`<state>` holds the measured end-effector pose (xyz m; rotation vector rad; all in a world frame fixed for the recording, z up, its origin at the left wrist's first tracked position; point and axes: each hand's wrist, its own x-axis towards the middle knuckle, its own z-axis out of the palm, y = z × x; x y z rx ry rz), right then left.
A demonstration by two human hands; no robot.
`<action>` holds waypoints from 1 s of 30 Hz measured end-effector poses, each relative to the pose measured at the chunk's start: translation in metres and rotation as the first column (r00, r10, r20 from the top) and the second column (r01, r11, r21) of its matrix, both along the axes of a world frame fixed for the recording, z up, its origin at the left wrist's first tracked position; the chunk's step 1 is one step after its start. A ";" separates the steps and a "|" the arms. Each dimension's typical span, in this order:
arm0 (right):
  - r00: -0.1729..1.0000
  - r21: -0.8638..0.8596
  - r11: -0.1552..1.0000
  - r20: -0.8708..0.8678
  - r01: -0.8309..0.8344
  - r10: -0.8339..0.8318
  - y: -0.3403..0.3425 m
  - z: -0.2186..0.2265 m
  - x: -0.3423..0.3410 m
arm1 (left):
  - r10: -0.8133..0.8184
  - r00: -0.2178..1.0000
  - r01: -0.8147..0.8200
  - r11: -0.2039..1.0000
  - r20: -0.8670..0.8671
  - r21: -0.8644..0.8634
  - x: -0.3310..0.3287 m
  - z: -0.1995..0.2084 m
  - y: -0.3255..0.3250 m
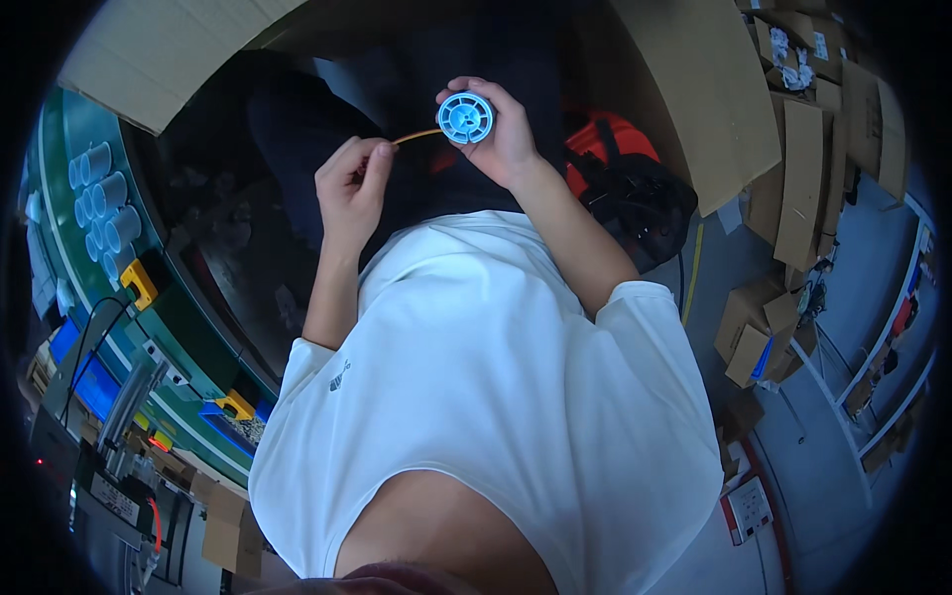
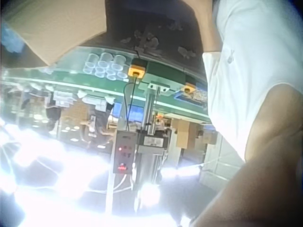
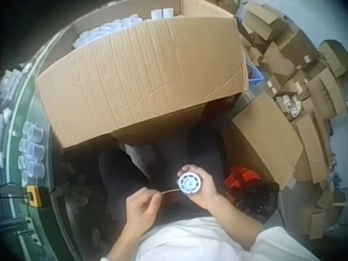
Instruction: Manually assembling electronic components by inserting internal parts and wires into plastic housings.
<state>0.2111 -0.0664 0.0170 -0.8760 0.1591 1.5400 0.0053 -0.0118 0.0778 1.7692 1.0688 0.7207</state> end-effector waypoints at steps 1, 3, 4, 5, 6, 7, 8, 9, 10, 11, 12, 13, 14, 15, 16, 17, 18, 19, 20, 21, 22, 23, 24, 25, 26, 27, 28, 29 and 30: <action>1.000 0.007 1.000 0.006 -0.027 0.027 -0.001 -0.001 -0.002 | 0.001 1.000 -0.001 1.000 -0.003 -0.004 0.003 0.001 -0.002; 1.000 -0.005 1.000 -0.001 -0.019 0.019 -0.002 -0.003 -0.004 | -0.022 0.999 0.019 0.997 0.031 0.071 0.009 0.002 -0.006; 1.000 -0.013 1.000 -0.004 -0.010 0.010 -0.002 -0.004 -0.005 | -0.035 0.998 0.030 0.994 0.047 0.110 0.010 0.003 -0.007; 1.000 -0.021 1.000 -0.008 0.000 0.000 -0.003 -0.005 -0.007 | -0.036 0.998 0.031 0.994 0.043 0.107 0.010 0.002 -0.007; 1.000 -0.024 1.000 -0.009 0.001 -0.001 -0.003 -0.005 -0.007 | -0.037 0.999 0.031 0.985 0.029 0.168 0.011 0.001 -0.007; 0.999 -0.014 1.000 -0.025 -0.021 0.020 -0.002 -0.003 -0.007 | -0.036 0.999 0.032 0.973 0.014 0.230 0.012 -0.001 -0.006; 0.998 -0.003 0.999 -0.041 -0.042 0.042 -0.001 -0.001 -0.007 | -0.036 0.999 0.034 0.956 -0.001 0.290 0.013 -0.002 -0.006; 0.996 0.009 0.998 -0.057 -0.064 0.064 0.000 0.001 -0.007 | -0.037 0.999 0.036 0.957 -0.003 0.288 0.013 -0.002 -0.005; 0.996 0.007 0.998 -0.060 -0.063 0.063 0.000 0.003 -0.009 | -0.026 1.000 0.029 0.956 -0.012 0.291 0.013 -0.001 -0.005; 0.998 0.029 0.999 -0.059 -0.022 0.023 0.001 0.004 -0.010 | -0.016 1.000 0.021 0.955 -0.020 0.297 0.014 -0.001 -0.003; 0.998 0.052 0.998 -0.059 0.019 -0.016 0.002 0.006 -0.011 | -0.006 1.000 0.014 0.953 -0.028 0.302 0.015 0.000 -0.002; 0.997 0.074 0.995 -0.060 0.060 -0.055 0.003 0.006 -0.012 | -0.007 1.000 0.016 0.953 -0.029 0.302 0.015 0.000 -0.001; 0.997 0.074 0.995 -0.061 0.061 -0.057 0.003 0.005 -0.011 | 0.018 1.000 -0.015 0.959 -0.008 0.285 0.014 0.001 0.000; 0.985 0.089 0.996 0.169 0.026 -0.040 0.002 0.001 -0.011 | 0.043 0.999 -0.045 0.963 0.013 0.266 0.013 0.001 0.001; 0.921 0.096 0.995 0.390 -0.015 -0.024 0.004 0.001 -0.013 | 0.072 0.997 -0.078 0.966 0.032 0.247 0.012 0.002 0.002; 0.807 0.093 0.994 0.590 -0.056 -0.010 0.005 0.002 -0.014 | 0.072 0.997 -0.078 0.966 0.031 0.248 0.010 0.001 0.003; 0.808 0.094 0.994 0.589 -0.056 -0.010 0.004 0.004 -0.012 | 0.080 0.996 -0.084 0.965 0.026 0.249 0.009 0.001 0.004; 0.627 0.067 0.977 0.776 -0.201 0.076 0.002 0.007 -0.008 | 0.087 0.996 -0.090 0.964 0.021 0.249 0.007 0.000 0.005; 0.395 0.004 0.944 0.909 -0.331 0.134 0.001 0.011 -0.003 | 0.095 0.995 -0.096 0.964 0.017 0.250 0.006 -0.001 0.006; 0.130 -0.089 0.897 0.978 -0.433 0.160 0.000 0.015 -0.001 | 0.094 0.995 -0.095 0.964 0.018 0.250 0.006 -0.002 0.006; 0.130 -0.089 0.897 0.979 -0.433 0.159 0.000 0.012 0.000 | 0.091 0.996 -0.092 0.965 0.015 0.246 0.005 -0.003 0.007; 0.166 -0.025 0.894 0.980 -0.448 0.110 -0.001 0.006 0.000 | 0.089 0.996 -0.090 0.966 0.013 0.241 0.005 -0.004 0.007; 0.203 0.040 0.887 0.977 -0.460 0.061 -0.001 0.000 0.000 | 0.088 0.996 -0.087 0.968 0.010 0.237 0.005 -0.004 0.007; 0.240 0.105 0.876 0.971 -0.471 0.013 -0.001 -0.003 0.000 | 0.088 0.996 -0.088 0.967 0.010 0.238 0.004 -0.004 0.007; 0.240 0.105 0.876 0.971 -0.471 0.013 -0.002 -0.003 -0.002 | 0.084 0.996 -0.085 0.968 0.017 0.235 0.004 -0.004 0.006; 0.427 0.169 0.893 0.904 -0.416 0.028 -0.002 -0.001 -0.006 | 0.080 0.997 -0.083 0.969 0.023 0.231 0.004 -0.003 0.005; 0.597 0.220 0.911 0.801 -0.350 0.035 -0.002 0.000 -0.010 | 0.076 0.997 -0.080 0.970 0.030 0.227 0.004 -0.003 0.005; 0.744 0.257 0.927 0.667 -0.273 0.034 -0.002 0.000 -0.011 | 0.075 0.997 -0.080 0.970 0.030 0.228 0.004 -0.003 0.005; 0.744 0.257 0.927 0.668 -0.273 0.034 -0.003 0.001 -0.010 | 0.073 0.997 -0.078 0.970 0.030 0.229 0.005 -0.004 0.005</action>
